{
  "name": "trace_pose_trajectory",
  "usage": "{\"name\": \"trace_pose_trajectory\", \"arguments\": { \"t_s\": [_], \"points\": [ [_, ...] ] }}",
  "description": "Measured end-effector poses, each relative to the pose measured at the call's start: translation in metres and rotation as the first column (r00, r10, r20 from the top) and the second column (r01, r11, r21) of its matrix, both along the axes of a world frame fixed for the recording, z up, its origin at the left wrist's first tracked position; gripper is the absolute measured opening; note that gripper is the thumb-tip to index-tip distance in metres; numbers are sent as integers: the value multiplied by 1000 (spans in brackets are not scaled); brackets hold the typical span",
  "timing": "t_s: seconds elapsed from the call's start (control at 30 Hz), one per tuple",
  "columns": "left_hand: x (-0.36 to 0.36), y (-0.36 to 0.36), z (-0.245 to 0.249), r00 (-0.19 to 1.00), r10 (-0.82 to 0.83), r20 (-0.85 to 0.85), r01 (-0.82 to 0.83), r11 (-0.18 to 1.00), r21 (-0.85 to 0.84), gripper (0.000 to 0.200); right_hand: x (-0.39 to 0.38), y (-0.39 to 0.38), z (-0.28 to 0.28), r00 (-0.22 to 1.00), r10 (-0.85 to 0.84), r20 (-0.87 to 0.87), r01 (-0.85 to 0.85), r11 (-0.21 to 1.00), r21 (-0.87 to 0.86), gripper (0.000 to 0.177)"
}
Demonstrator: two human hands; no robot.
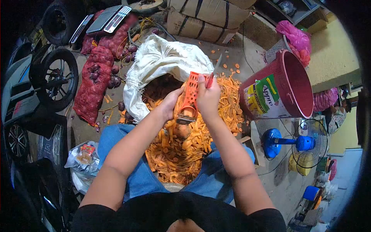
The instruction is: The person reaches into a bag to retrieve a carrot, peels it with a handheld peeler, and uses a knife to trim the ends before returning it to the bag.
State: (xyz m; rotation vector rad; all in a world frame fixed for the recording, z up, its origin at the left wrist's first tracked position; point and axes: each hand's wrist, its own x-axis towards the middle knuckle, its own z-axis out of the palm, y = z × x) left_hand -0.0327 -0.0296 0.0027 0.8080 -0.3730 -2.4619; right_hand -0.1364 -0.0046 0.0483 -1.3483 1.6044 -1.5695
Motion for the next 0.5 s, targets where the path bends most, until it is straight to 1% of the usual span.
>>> {"name": "trace_pose_trajectory", "arguments": {
  "t_s": [0.07,0.1,0.17,0.2,0.23,0.27,0.3,0.37,0.4,0.43,0.5],
  "points": [
    [-2,0,-2,1000,12,-13,-12,1000,-9,31,2,0,-6,999,-31,45,33,997,-66,25],
    [-2,2,-3,1000,11,-22,-12,1000,-7,31,1,1,-7,999,-31,43,34,997,-64,25],
    [-3,4,-2,999,11,-31,-11,1000,-5,31,-1,2,-8,996,-80,-28,78,995,-69,24],
    [-3,6,3,1000,-17,20,17,1000,-17,30,-2,1,-11,996,-79,-27,77,995,-68,24],
    [-2,8,6,996,-44,71,47,999,-28,30,-5,-1,-15,989,-126,-76,123,991,-43,24],
    [-4,7,-2,995,-55,85,59,997,-52,31,-7,-5,-17,977,-173,-124,172,985,-23,23],
    [-3,6,1,995,-55,87,60,997,-54,31,-7,-7,-18,977,-174,-122,173,985,-24,23],
    [-1,6,11,981,-105,163,121,988,-92,32,-8,-9,-21,972,-203,-121,202,979,-17,22],
    [-3,6,9,985,-102,139,120,985,-125,34,-9,-11,-23,972,-204,-118,203,979,-17,22],
    [-3,6,7,985,-103,140,121,985,-126,34,-11,-13,-24,975,-203,-95,202,979,-21,22],
    [-4,4,4,984,-100,151,128,974,-188,36,-13,-14,-21,978,-200,-61,200,980,-9,22]
  ]
}}
